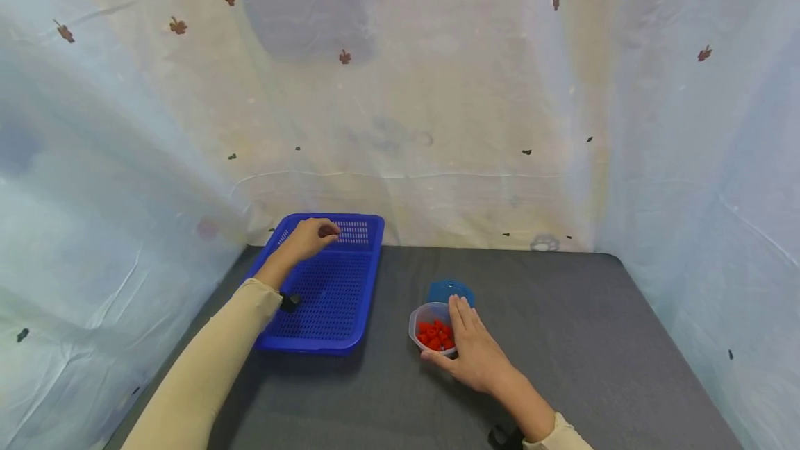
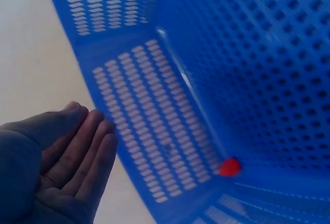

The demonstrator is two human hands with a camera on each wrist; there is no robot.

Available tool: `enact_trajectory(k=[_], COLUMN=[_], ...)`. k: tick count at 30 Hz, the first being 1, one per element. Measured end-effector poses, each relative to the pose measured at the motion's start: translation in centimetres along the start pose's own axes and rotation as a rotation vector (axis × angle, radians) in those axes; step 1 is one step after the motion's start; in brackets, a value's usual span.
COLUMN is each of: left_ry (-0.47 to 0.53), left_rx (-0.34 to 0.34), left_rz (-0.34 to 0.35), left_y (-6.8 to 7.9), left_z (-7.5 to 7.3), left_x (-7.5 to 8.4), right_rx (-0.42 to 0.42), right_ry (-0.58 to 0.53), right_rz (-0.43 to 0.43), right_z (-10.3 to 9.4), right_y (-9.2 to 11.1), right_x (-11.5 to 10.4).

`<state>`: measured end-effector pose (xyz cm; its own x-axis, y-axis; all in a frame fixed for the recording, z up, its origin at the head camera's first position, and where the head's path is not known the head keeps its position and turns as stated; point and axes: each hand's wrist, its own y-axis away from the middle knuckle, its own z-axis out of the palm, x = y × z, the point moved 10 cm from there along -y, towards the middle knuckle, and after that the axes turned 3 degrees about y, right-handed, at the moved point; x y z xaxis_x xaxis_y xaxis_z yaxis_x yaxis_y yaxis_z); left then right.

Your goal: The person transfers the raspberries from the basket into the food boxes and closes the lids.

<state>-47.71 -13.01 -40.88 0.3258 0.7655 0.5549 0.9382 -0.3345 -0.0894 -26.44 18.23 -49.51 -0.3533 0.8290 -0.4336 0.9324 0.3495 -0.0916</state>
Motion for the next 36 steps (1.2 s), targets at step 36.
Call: enact_trajectory(k=[36], left_ry=[-0.162], left_rx=[0.062], left_rz=[-0.292], left_y=[-0.4], left_z=[0.0], left_x=[-9.7], right_rx=[-0.01], right_ry=[-0.005], right_rz=[0.025], right_z=[-0.1], right_y=[0.1], right_x=[0.1])
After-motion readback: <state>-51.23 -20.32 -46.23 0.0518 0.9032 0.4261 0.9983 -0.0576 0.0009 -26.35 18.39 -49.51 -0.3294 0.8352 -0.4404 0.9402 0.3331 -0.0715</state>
